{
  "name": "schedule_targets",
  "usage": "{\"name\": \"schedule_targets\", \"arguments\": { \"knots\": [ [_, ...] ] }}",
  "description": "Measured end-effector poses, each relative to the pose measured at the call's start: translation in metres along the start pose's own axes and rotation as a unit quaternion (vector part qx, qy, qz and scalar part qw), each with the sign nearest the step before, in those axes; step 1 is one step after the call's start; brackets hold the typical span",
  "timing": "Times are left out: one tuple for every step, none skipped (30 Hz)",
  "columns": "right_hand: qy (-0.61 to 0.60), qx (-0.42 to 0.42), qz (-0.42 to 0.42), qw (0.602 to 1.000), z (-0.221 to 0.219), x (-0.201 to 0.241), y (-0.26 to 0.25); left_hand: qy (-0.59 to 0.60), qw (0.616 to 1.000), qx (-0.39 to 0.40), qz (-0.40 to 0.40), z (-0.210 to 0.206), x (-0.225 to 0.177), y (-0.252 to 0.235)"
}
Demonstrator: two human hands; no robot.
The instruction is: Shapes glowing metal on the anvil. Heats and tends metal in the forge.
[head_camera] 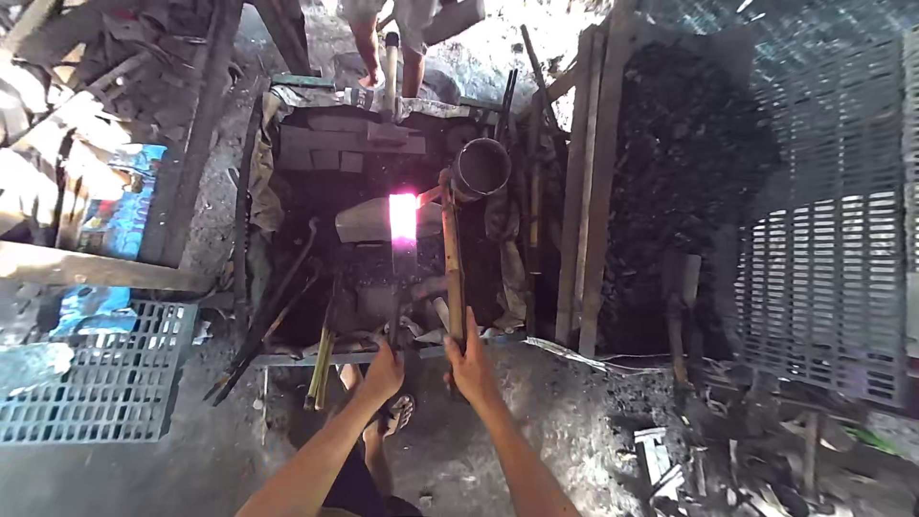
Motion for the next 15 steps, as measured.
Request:
{"name": "schedule_targets", "arguments": {
  "knots": [
    [-0.006,0.002,0.010,1.000,-0.006,-0.011,0.010,0.008,1.000,-0.009,-0.007,-0.013,0.001,0.005],
    [-0.005,0.007,0.016,1.000,-0.011,-0.021,0.017,0.017,1.000,-0.019,-0.007,-0.025,0.002,0.009],
    [0.004,0.008,0.019,1.000,-0.014,-0.030,0.022,0.020,0.999,-0.027,-0.002,-0.034,0.004,0.011],
    [0.014,0.008,0.023,1.000,-0.016,-0.038,0.025,0.019,0.999,-0.032,0.004,-0.040,0.006,0.012],
    [0.025,0.006,0.028,0.999,-0.018,-0.046,0.025,0.015,0.999,-0.032,0.013,-0.044,0.007,0.013],
    [0.036,0.002,0.036,0.999,-0.020,-0.051,0.025,0.005,0.999,-0.029,0.023,-0.045,0.005,0.015],
    [0.046,-0.001,0.042,0.998,-0.021,-0.055,0.023,-0.008,0.999,-0.025,0.034,-0.044,0.002,0.017],
    [0.053,-0.006,0.051,0.997,-0.022,-0.057,0.021,-0.021,0.999,-0.020,0.043,-0.042,-0.002,0.019],
    [0.058,-0.009,0.060,0.996,-0.023,-0.058,0.018,-0.031,0.998,-0.016,0.050,-0.040,-0.006,0.022],
    [0.064,-0.012,0.069,0.996,-0.023,-0.057,0.015,-0.037,0.998,-0.015,0.053,-0.038,-0.010,0.025],
    [0.071,-0.017,0.076,0.994,-0.023,-0.056,0.012,-0.036,0.998,-0.016,0.053,-0.036,-0.014,0.027],
    [0.081,-0.021,0.080,0.993,-0.022,-0.053,0.008,-0.030,0.998,-0.017,0.053,-0.034,-0.017,0.030],
    [0.094,-0.027,0.084,0.992,-0.021,-0.049,0.004,-0.023,0.998,-0.016,0.054,-0.033,-0.020,0.032],
    [0.106,-0.034,0.090,0.990,-0.020,-0.045,0.000,-0.022,0.998,-0.014,0.057,-0.031,-0.023,0.034],
    [0.114,-0.034,0.090,0.989,-0.019,-0.042,-0.004,-0.023,0.998,-0.012,0.058,-0.030,-0.025,0.036]
  ]
}}
Point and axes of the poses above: each hand's wrist, its own y-axis away from the middle knuckle, its own z-axis out of the back of the hand, x = y × z, the point moved 4 cm from there along -y, towards the middle knuckle, and after that the axes turned 3 degrees about -y, right-handed, at the moved point
